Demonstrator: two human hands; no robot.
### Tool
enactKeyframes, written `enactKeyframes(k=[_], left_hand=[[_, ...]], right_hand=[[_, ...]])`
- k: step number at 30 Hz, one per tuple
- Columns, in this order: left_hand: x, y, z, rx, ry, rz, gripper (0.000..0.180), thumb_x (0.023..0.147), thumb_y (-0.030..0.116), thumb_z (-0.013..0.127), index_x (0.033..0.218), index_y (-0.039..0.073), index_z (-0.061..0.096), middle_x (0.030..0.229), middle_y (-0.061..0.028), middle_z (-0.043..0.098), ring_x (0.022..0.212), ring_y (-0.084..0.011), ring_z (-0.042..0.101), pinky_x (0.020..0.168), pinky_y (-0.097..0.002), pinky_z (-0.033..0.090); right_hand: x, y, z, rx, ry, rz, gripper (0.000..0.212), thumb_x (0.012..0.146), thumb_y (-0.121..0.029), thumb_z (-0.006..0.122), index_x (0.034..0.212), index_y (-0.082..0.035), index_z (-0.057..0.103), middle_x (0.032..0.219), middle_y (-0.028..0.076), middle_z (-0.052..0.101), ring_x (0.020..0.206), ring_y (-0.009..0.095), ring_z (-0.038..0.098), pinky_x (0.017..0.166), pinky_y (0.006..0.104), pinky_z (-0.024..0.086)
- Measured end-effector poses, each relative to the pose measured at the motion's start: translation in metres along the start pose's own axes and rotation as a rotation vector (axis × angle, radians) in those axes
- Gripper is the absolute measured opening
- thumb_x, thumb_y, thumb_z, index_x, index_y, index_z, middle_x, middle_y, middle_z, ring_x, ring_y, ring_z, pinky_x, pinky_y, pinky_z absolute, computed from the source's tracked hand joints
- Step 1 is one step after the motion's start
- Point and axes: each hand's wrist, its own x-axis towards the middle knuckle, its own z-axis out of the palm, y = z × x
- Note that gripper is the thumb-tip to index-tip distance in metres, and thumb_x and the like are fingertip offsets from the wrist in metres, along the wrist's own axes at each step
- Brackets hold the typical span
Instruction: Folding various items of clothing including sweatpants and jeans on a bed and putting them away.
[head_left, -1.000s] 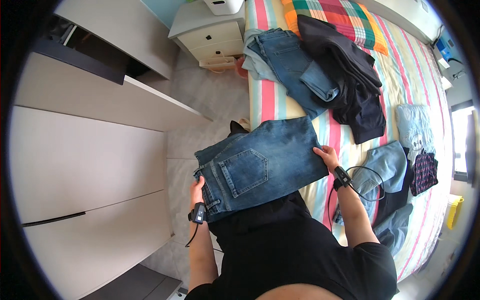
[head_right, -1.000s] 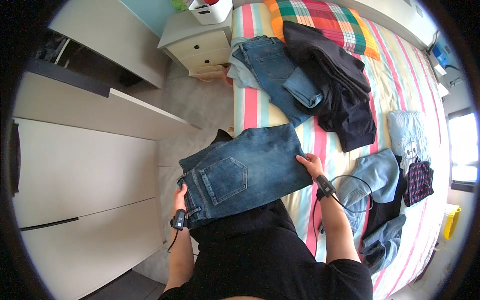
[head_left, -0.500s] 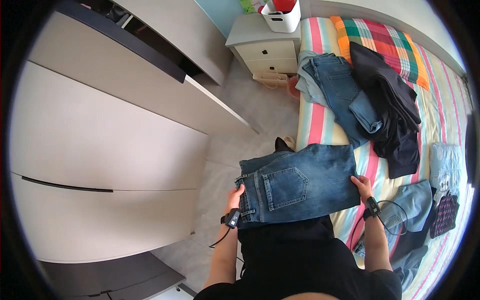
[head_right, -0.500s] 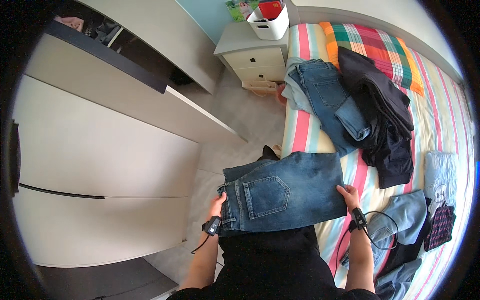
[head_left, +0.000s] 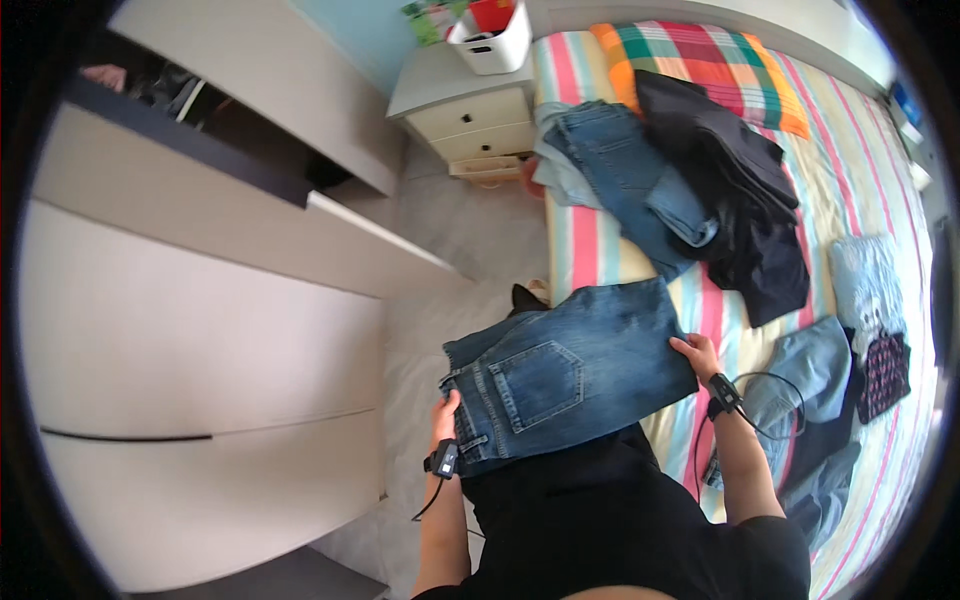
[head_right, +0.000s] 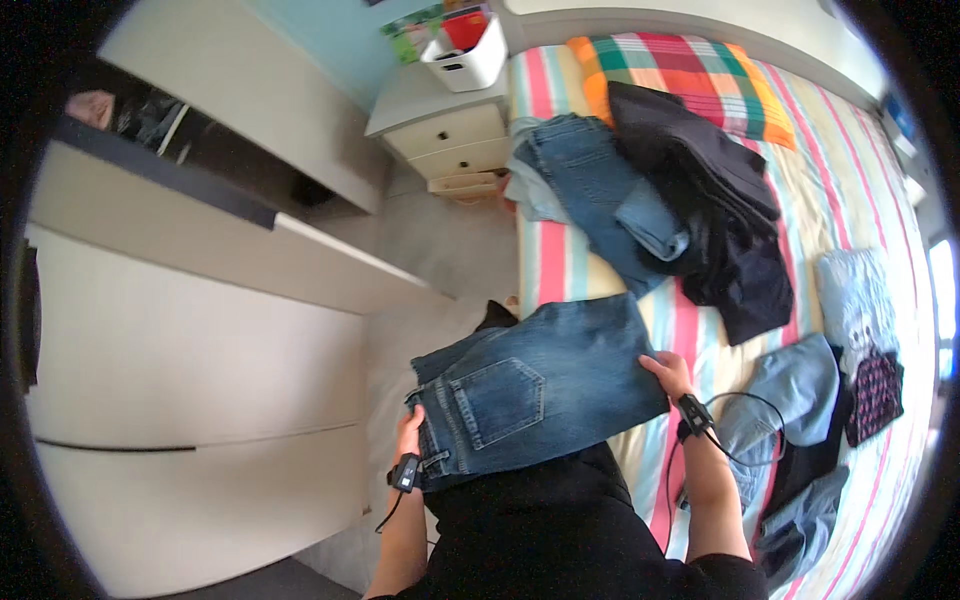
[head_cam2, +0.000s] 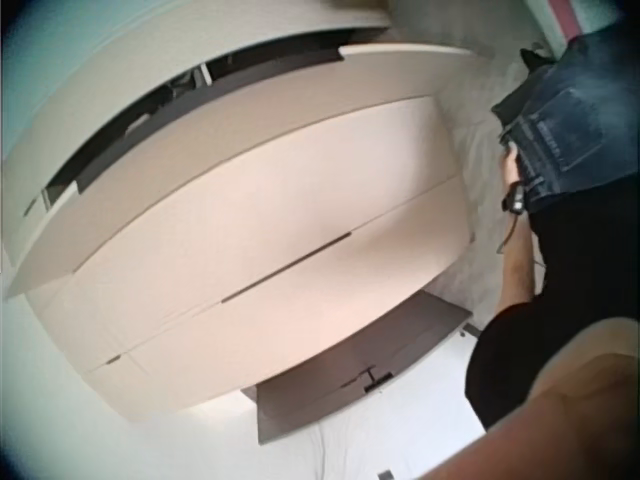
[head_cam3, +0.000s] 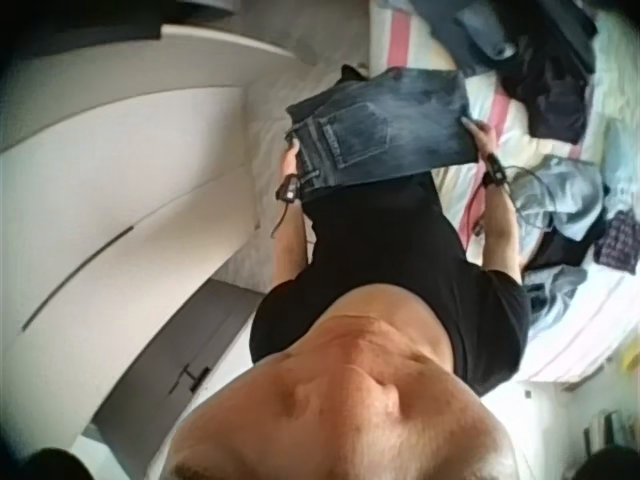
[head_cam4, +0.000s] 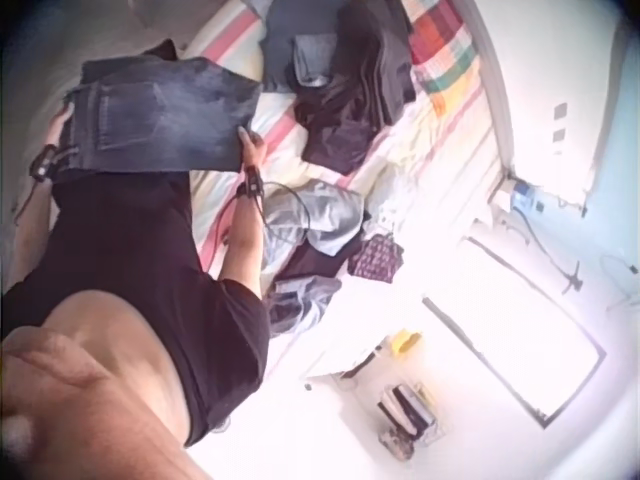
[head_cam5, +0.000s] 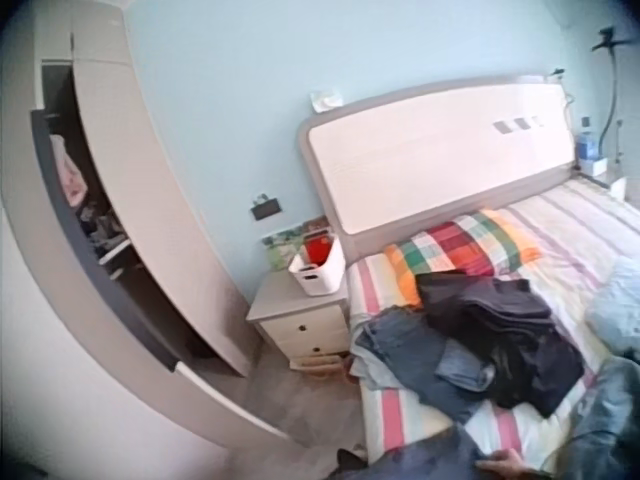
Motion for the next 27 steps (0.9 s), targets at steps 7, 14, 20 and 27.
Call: enactKeyframes(k=[7, 14, 20, 27], left_hand=[[0.004, -0.006, -0.021, 0.057, 0.094, 0.028, 0.04, 0.078, 0.031, 0.064, 0.095, -0.005, 0.057, 0.089, -0.0077, 0.06, 0.075, -0.015, 0.056, 0.069, -0.0274, 0.045], [-0.006, 0.004, -0.003, 0.048, 0.024, 0.033, 0.045, 0.079, 0.034, 0.063, 0.099, -0.005, 0.055, 0.093, -0.0096, 0.06, 0.078, -0.0182, 0.057, 0.072, -0.0286, 0.046], [-0.005, 0.003, -0.008, 0.084, 0.012, 0.033, 0.046, 0.079, 0.036, 0.061, 0.097, -0.006, 0.055, 0.094, -0.0109, 0.059, 0.08, -0.0179, 0.056, 0.073, -0.029, 0.046], [-0.008, 0.004, -0.003, 0.104, 0.071, 0.065, 0.045, 0.079, 0.037, 0.061, 0.096, -0.005, 0.056, 0.091, -0.0098, 0.059, 0.077, -0.0175, 0.056, 0.071, -0.0291, 0.046]], right_hand=[[0.005, 0.002, 0.01, 0.021, -0.014, -0.011, 0.037, 0.071, -0.036, 0.069, 0.069, 0.0, 0.062, 0.059, 0.0, 0.055, 0.055, 0.008, 0.05, 0.051, 0.0259, 0.039], [0.001, -0.002, 0.004, 0.038, -0.018, 0.042, 0.031, 0.072, -0.029, 0.07, 0.076, 0.001, 0.063, 0.063, 0.002, 0.057, 0.054, 0.009, 0.053, 0.05, 0.0245, 0.041], [-0.005, -0.008, 0.006, 0.044, -0.021, 0.048, 0.031, 0.072, -0.029, 0.07, 0.075, 0.0, 0.062, 0.063, 0.001, 0.058, 0.055, 0.008, 0.053, 0.051, 0.0234, 0.042], [0.002, 0.006, 0.006, 0.033, -0.029, 0.015, 0.041, 0.069, -0.039, 0.07, 0.078, 0.0, 0.064, 0.066, 0.004, 0.06, 0.061, 0.011, 0.057, 0.058, 0.0264, 0.045]])
